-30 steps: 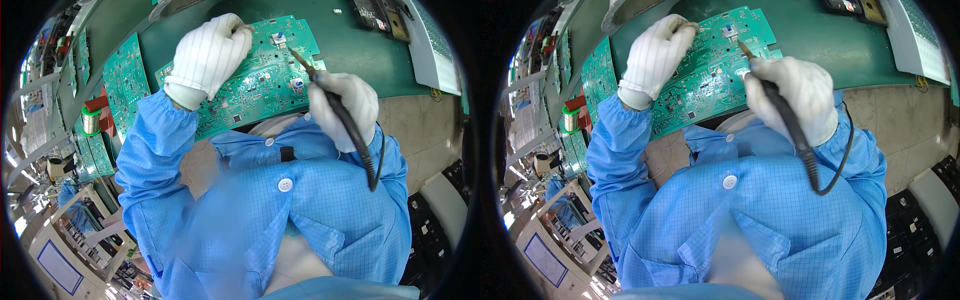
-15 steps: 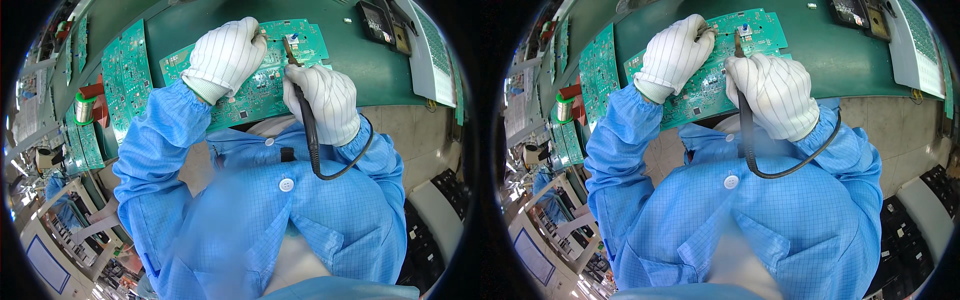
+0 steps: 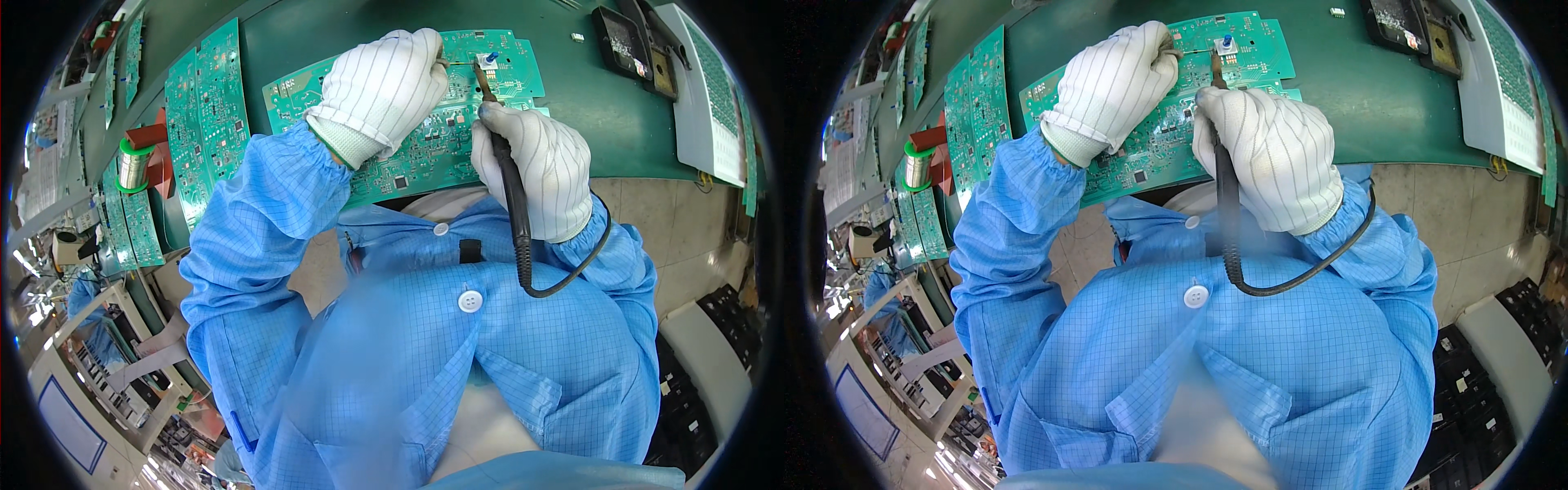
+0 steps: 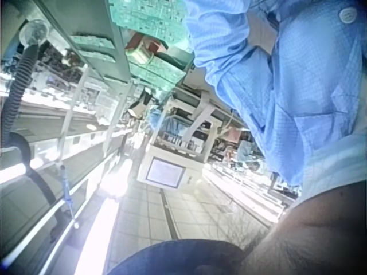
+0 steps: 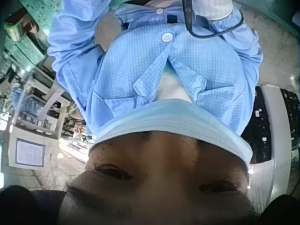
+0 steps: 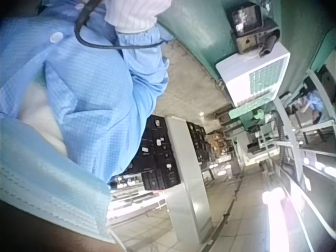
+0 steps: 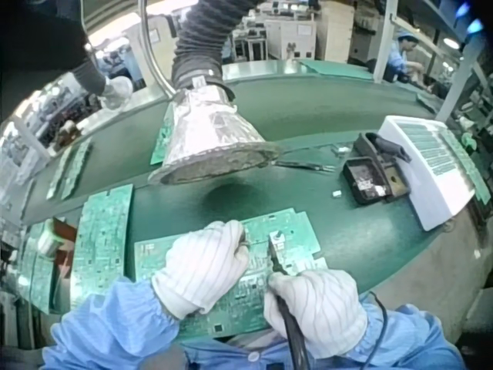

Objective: Soldering electronic components onto a printed circuit board at a manual assembly station.

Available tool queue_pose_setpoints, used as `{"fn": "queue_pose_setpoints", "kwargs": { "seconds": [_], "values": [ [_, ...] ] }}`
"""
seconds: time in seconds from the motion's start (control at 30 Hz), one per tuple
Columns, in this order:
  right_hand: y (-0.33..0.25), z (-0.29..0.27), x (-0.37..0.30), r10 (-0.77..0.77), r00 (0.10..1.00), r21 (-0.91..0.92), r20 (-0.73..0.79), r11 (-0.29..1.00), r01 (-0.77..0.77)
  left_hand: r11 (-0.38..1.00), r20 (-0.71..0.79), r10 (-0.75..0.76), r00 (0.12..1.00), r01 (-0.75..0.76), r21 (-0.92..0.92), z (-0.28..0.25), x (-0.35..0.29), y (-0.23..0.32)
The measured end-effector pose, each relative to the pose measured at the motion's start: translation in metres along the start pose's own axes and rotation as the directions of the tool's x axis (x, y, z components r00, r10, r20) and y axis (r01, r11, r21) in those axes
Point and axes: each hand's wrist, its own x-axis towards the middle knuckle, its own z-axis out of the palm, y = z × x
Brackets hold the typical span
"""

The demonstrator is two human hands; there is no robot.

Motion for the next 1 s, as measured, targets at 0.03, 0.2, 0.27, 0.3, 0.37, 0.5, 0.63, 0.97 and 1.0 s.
{"fn": "queue_pose_setpoints", "kwargs": {
  "seconds": [0.03,0.2,0.27,0.3,0.37,0.5,0.63,0.97,1.0],
  "values": [
    [-0.002,-0.001,0.001,0.0,1.0,0.001,0.0,1.0,0.0,1.0,0.004,0.01,1.0,-0.01,-0.008,-0.001,0.0,0.0],
    [-0.002,-0.001,0.002,0.006,1.0,0.002,0.005,1.0,-0.006,1.0,0.021,0.019,1.0,-0.018,-0.02,-0.002,0.0,0.0],
    [-0.001,0.0,0.001,0.004,1.0,0.005,0.004,1.0,-0.004,1.0,0.032,0.017,0.999,-0.017,-0.026,-0.002,0.001,0.0],
    [0.0,0.0,0.001,0.001,1.0,0.008,0.002,1.0,-0.001,1.0,0.043,0.015,0.999,-0.014,-0.019,-0.002,0.002,0.0],
    [0.002,0.001,0.0,-0.001,1.0,0.003,0.005,1.0,0.001,1.0,0.055,0.01,0.998,-0.01,-0.008,-0.003,0.003,0.0],
    [-0.001,0.003,0.002,-0.006,1.0,-0.007,-0.016,1.0,0.006,0.999,0.12,-0.022,0.993,0.026,-0.034,-0.006,0.006,0.002],
    [-0.002,-0.003,0.003,0.001,1.0,-0.008,0.025,1.0,-0.001,0.987,0.329,-0.157,0.931,0.142,0.069,-0.024,0.032,0.011],
    [-0.01,-0.002,0.001,-0.036,0.993,-0.14,0.113,0.989,0.052,0.991,0.269,0.003,0.963,-0.039,0.128,-0.019,0.052,0.011],
    [-0.01,-0.002,0.001,-0.04,0.994,-0.131,0.102,0.99,0.053,0.991,0.271,-0.001,0.963,-0.036,0.131,-0.02,0.055,0.01]
  ]
}}
